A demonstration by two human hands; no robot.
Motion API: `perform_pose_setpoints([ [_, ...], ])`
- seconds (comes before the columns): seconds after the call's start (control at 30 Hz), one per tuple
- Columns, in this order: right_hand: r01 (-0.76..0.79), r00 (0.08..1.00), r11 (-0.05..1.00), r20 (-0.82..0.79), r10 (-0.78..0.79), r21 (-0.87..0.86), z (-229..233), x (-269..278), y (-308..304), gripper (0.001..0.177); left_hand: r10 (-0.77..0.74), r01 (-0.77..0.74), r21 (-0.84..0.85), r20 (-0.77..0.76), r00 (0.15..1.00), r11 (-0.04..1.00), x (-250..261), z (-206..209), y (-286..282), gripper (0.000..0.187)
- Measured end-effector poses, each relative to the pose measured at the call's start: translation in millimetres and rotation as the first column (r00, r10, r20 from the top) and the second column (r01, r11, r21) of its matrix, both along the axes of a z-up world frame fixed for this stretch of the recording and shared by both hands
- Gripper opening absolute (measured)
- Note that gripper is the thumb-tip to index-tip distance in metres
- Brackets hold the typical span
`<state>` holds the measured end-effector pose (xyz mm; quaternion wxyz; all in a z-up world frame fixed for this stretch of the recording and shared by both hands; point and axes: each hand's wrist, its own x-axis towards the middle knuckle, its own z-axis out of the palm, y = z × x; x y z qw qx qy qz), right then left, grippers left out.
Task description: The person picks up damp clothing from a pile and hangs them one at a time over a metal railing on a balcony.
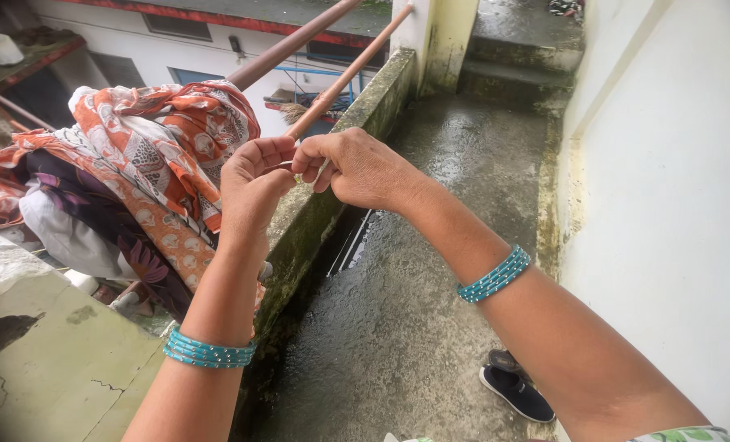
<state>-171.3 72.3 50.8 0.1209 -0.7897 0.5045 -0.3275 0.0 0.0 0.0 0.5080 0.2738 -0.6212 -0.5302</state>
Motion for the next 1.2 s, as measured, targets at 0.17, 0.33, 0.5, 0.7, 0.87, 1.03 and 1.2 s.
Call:
perform_pose_setpoints([
  [0.17, -0.15, 0.987, 0.989, 0.066, 0.15, 0.0, 6, -15, -40, 0.037, 0.18, -0.18, 0.05, 0.004, 0.984, 0.982, -4, -3, -22, 0.04],
  [0.33, -0.228, 0.971, 0.973, 0.061, 0.229, -0.029, 1, -8, -80, 0.034, 0.32, -0.319, 0.047, -0.023, 0.947, 0.947, 11, -18, -53, 0.039],
  [0.5, -0.296, 0.95, 0.953, 0.085, 0.301, -0.066, -6, 10, -128, 0.027, 0.497, -0.497, -0.017, 0.015, 0.868, 0.868, 40, -28, -96, 0.038],
  [0.7, -0.319, 0.946, 0.943, 0.022, 0.323, -0.098, -10, 40, -195, 0.031, 0.738, -0.733, -0.097, 0.134, 0.661, 0.674, 75, -35, -158, 0.042],
  [0.87, -0.342, 0.939, 0.933, -0.006, 0.343, -0.11, -10, 67, -259, 0.026, 0.877, -0.773, -0.415, 0.214, 0.43, 0.48, 113, -45, -219, 0.042],
  [1.03, -0.322, 0.945, 0.945, 0.037, 0.324, -0.051, -22, 91, -307, 0.029, 0.892, -0.763, -0.463, 0.205, 0.403, 0.451, 140, -57, -264, 0.047],
  [1.2, -0.347, 0.937, 0.935, 0.016, 0.349, -0.065, -35, 102, -335, 0.03, 0.832, -0.75, -0.393, 0.408, 0.377, 0.533, 150, -62, -286, 0.047],
])
